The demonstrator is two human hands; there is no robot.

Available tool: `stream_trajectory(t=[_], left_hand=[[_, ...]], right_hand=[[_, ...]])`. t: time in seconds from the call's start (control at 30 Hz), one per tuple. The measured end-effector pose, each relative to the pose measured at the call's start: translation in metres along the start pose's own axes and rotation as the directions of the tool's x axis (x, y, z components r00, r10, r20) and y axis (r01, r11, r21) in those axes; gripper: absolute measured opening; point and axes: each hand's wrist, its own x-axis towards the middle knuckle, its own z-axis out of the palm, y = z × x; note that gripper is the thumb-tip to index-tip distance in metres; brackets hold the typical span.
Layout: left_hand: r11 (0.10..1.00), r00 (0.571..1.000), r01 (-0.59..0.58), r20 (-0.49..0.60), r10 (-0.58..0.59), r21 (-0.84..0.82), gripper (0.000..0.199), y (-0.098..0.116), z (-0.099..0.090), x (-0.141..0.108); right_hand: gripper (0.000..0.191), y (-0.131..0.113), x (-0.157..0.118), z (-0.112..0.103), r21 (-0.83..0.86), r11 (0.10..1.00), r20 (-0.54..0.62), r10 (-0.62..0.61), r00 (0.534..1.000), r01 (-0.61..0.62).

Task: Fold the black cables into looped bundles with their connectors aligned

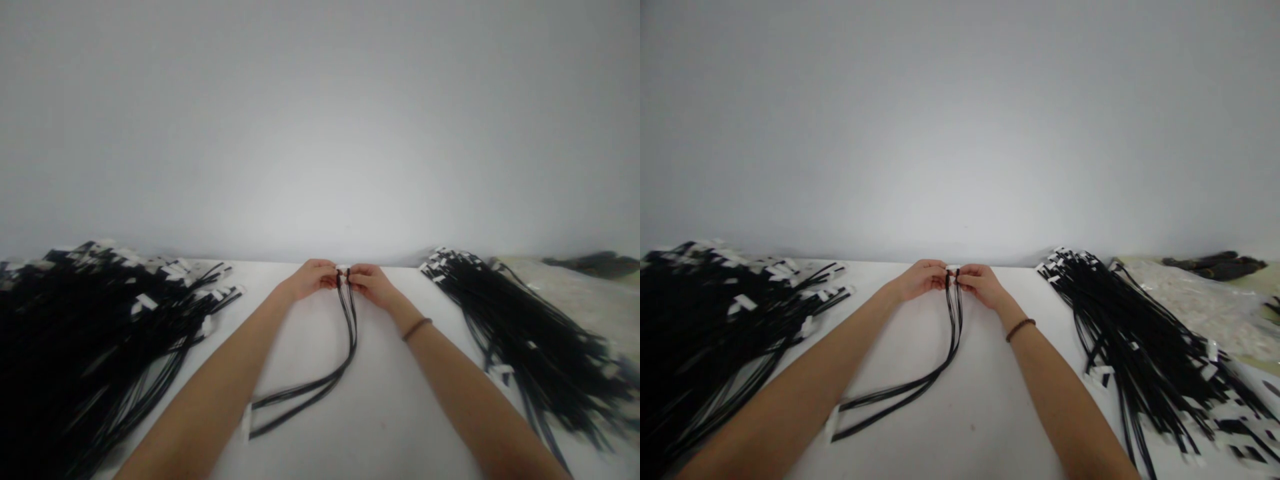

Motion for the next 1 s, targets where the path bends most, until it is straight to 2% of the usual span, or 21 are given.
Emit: stream_trajectory(t=[0.17,0.4,0.73,1.0], left_hand=[[0.999,1.000,-0.005,0.012,0.005,-0.044,0.010,-0.0004,-0.0020,0.0006],[0.999,1.000,0.005,0.015,-0.004,-0.045,0.013,0.0020,-0.0007,-0.0017],[0.998,1.000,0.012,-0.001,-0.012,-0.057,0.013,0.0044,0.0000,-0.0036],[0.999,0.999,0.022,0.050,-0.020,-0.042,0.017,0.0030,-0.0025,-0.0037]], right_hand=[[0.015,-0.0001,-0.0003,0.0005,0.013,1.000,-0.003,-0.018,1.000,0.018],[0.011,-0.0025,-0.0020,0.0001,-0.015,1.000,0.042,0.017,0.999,-0.016],[0.014,-0.0030,-0.0022,0.0000,-0.011,0.999,0.046,0.033,0.998,-0.032],[0.010,-0.0020,-0.0005,0.0020,-0.024,1.000,0.017,0.001,1.000,0.000]])
